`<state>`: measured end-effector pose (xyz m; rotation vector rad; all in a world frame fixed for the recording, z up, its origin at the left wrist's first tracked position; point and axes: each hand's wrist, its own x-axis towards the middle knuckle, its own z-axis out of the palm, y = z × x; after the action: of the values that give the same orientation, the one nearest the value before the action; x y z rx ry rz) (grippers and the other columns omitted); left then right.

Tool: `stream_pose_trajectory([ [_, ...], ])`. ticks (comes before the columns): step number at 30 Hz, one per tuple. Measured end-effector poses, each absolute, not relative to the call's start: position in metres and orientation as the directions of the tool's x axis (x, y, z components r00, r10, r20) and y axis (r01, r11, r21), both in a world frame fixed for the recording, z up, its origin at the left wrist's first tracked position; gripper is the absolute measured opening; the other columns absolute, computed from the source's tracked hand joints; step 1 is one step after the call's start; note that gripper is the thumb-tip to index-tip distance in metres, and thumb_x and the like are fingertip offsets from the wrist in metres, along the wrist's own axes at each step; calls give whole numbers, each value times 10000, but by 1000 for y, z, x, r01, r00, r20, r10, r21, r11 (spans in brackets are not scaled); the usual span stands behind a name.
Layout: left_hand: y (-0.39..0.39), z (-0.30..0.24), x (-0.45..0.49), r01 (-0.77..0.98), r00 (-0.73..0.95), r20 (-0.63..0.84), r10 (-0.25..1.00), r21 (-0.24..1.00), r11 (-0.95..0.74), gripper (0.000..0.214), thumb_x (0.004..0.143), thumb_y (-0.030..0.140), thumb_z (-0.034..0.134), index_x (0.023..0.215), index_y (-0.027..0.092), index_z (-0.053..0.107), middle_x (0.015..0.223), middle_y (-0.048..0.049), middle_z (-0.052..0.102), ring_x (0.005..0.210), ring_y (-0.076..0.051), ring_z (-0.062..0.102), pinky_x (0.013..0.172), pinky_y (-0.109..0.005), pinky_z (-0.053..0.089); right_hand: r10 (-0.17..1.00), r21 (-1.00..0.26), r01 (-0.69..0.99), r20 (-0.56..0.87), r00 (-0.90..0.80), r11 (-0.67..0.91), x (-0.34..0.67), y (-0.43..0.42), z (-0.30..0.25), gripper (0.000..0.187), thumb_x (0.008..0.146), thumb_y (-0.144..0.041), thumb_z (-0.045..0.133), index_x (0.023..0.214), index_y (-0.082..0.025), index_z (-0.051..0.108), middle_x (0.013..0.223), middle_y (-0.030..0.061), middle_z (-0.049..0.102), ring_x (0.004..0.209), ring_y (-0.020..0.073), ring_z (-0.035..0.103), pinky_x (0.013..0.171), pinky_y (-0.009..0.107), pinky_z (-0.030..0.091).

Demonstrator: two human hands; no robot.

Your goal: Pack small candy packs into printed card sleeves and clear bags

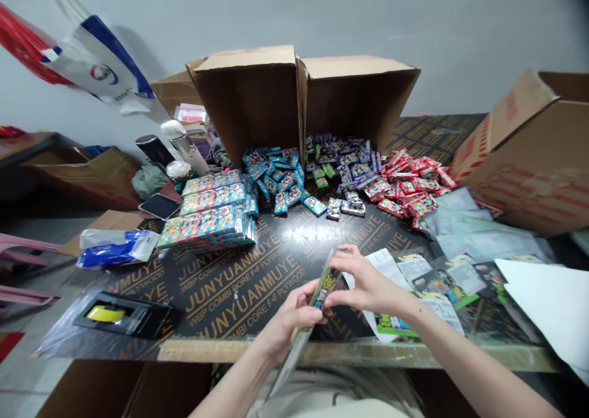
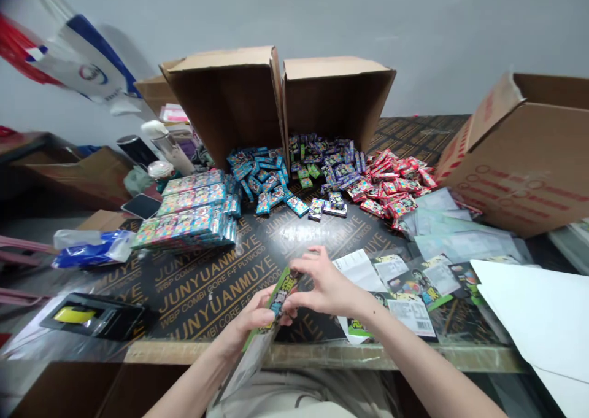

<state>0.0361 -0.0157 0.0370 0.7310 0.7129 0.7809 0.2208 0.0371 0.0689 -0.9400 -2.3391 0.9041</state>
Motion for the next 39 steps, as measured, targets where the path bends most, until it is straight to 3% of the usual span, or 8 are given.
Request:
stream_pose_trajectory([
  [7, -20, 51, 44, -311, 418, -383, 824, 792, 526, 213, 648, 231, 664, 841, 138, 665, 775, -20, 665, 746, -151, 571, 725, -237, 403, 789, -856, 379, 53, -613, 351, 223, 35, 65, 599, 618, -373, 749, 1160, -248, 526, 990, 29, 586, 940, 209, 497, 832, 334, 399],
  [12, -16, 45, 39, -362, 251, -438, 863, 784, 504, 312, 648, 254, 661, 946, 165, 637, 755, -11, 677, 667, -151, 582, 637, -240, 428, 977, -971, 155, 160, -139, 181, 214, 33, 43, 738, 630, -338, 750, 1278, -280, 402, 1111, 38, 558, 1055, 204, 489, 930, 356, 361],
  [17, -13, 49, 34, -178, 199, -384, 902, 891, 418, 274, 749, 344, 577, 900, 125, 641, 757, -31, 670, 673, -154, 569, 647, -241, 434, 902, -975, -147, -93, -421, -168, 200, 23, 34, 334, 762, -424, 605, 955, -152, 605, 800, 26, 637, 750, 150, 582, 713, 281, 462],
  [22, -12, 53, 30, 139, 194, -248, 949, 965, 223, 325, 797, 397, 523, 742, 97, 636, 677, -27, 638, 635, -147, 537, 602, -223, 415, 967, -983, -152, -67, -247, -107, 190, 24, 32, 263, 711, -394, 658, 710, -137, 602, 646, -7, 599, 570, 98, 518, 555, 217, 432],
  [25, -9, 51, 25, 212, 131, -209, 969, 961, 179, 342, 792, 410, 523, 667, 103, 606, 626, -18, 614, 589, -139, 528, 551, -214, 401, 954, -971, -184, -96, -283, -153, 191, 25, 32, 272, 709, -397, 658, 789, -141, 617, 660, -8, 606, 562, 90, 519, 526, 198, 420],
  [30, 4, 42, 15, 110, -38, -156, 987, 981, 160, 327, 795, 426, 515, 761, 113, 605, 694, -32, 654, 619, -160, 578, 588, -236, 448, 720, -904, -125, -236, -653, -409, 197, 14, 20, 408, 604, -348, 748, 931, -154, 599, 734, -6, 631, 631, 113, 579, 574, 214, 446],
  [34, 5, 34, 17, -10, 92, -150, 984, 988, 151, 291, 740, 341, 620, 936, 127, 602, 898, -58, 679, 783, -191, 622, 707, -270, 485, 805, -947, -50, -241, -541, -317, 205, 15, 11, 266, 663, -345, 701, 780, -130, 597, 659, -10, 617, 563, 109, 555, 552, 221, 431],
  [39, 0, 25, 25, -103, 314, -130, 940, 980, 170, 313, 751, 259, 617, 1038, 141, 582, 1013, -86, 661, 863, -203, 626, 805, -338, 483, 923, -986, -107, -82, -377, -131, 212, 34, 22, 332, 693, -305, 679, 984, -178, 581, 841, 8, 642, 768, 150, 596, 701, 261, 465],
])
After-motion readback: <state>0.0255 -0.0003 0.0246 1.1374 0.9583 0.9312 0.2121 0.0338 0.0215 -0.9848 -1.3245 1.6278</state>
